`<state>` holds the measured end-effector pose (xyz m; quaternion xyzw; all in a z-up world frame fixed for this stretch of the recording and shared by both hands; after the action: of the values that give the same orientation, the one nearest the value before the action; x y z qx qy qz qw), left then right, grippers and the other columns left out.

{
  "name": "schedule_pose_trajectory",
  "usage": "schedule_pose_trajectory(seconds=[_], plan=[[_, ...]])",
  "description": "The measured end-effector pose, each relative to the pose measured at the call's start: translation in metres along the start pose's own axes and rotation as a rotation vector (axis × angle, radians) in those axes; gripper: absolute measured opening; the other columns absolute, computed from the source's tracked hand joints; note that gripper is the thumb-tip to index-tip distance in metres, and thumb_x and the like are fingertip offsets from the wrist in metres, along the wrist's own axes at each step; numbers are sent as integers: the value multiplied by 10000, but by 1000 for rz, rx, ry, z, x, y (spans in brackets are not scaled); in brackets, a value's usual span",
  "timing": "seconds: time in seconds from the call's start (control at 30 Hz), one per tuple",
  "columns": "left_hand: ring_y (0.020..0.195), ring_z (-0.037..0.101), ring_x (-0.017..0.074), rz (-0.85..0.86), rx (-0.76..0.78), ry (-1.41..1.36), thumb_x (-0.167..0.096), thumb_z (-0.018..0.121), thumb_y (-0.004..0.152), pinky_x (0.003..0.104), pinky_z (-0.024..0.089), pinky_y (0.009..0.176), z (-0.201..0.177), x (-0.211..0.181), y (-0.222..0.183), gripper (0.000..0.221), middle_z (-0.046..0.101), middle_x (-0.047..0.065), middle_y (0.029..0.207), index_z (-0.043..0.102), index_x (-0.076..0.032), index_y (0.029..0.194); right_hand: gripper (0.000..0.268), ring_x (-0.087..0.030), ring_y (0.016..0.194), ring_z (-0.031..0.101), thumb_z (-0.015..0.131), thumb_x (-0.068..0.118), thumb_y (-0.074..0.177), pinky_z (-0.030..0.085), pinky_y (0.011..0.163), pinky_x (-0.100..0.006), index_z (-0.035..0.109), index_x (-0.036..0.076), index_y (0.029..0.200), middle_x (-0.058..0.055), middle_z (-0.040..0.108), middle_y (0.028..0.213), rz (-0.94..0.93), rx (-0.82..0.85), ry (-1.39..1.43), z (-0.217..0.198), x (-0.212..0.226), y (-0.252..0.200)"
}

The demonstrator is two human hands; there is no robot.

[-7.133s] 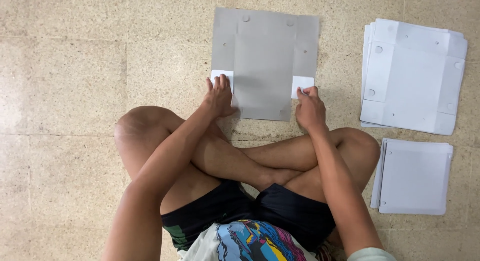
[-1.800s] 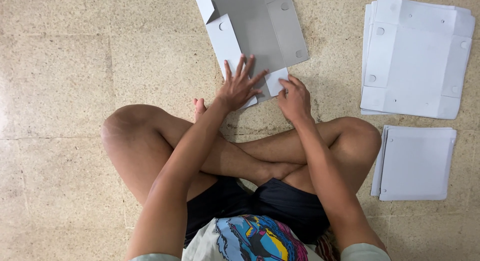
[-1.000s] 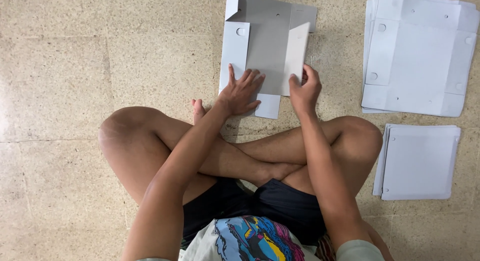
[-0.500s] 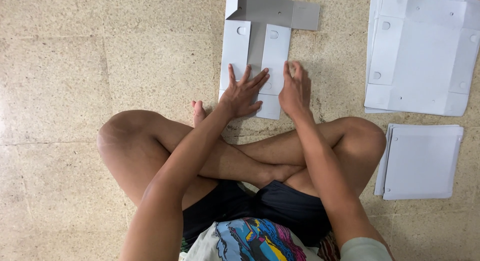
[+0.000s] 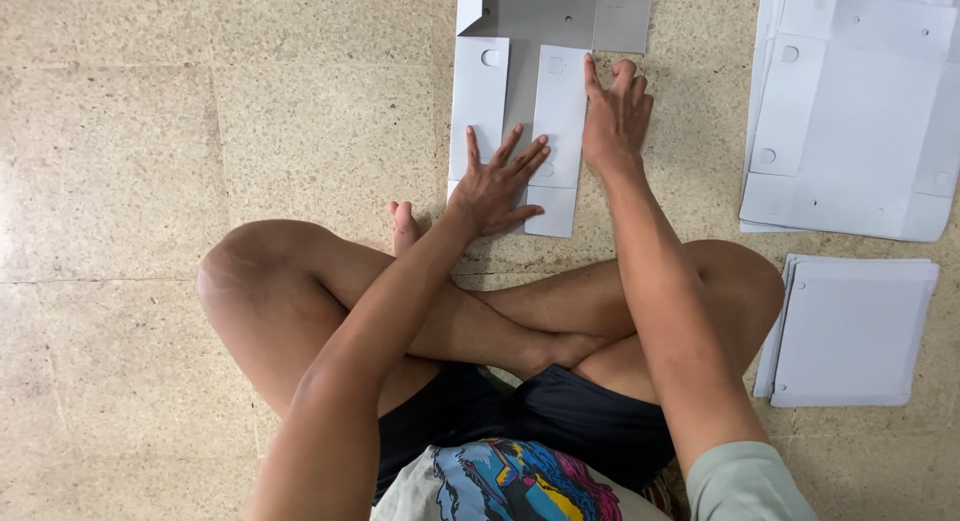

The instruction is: Assembling a cardboard box from a flat template by folding and tucking flaps.

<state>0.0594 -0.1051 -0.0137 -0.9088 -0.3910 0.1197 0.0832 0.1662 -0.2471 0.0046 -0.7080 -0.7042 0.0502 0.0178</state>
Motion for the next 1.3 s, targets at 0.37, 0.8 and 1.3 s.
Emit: schedule_pose_trajectory(seconds=[0.37, 0.8, 1.3], plan=[[1576, -5, 273, -58, 7, 23, -740, 222, 984, 820, 58, 1127, -10, -3, -6, 829, 3, -67, 1717, 22, -279, 1644, 607, -369, 1199, 439, 528, -45, 966, 382, 948, -472, 447, 124, 1544, -219, 340, 1441, 51, 239, 140, -39, 28, -91], [1577, 13, 288, -60, -11, -22, -721, 203, 985, 809, 10, 1121, -14, -2, -10, 802, 55, -48, 1717, 92, -274, 1642, 737, -406, 1280, 425, 562, -82, 936, 317, 1067, -543, 371, 210, 1585, -226, 318, 1479, 86, 197, 166, -33, 11, -68], [1553, 15, 347, 15, -202, 78, -759, 329, 965, 842, 124, 1075, -14, -2, -8, 909, 65, 10, 1701, 142, -172, 1634, 615, -280, 1203, 592, 708, 143, 881, 598, 931, -373, 401, 36, 1404, -178, 525, 1337, 635, -285, 957, 34, -87, 38]])
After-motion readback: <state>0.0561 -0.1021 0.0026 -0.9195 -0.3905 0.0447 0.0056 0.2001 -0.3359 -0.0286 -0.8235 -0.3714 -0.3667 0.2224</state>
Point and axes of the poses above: each hand's wrist, its own y-axis towards the middle knuckle, its own z-axis out of the palm, x = y × z, the point moved 10 cm from there along y, towards the middle knuckle
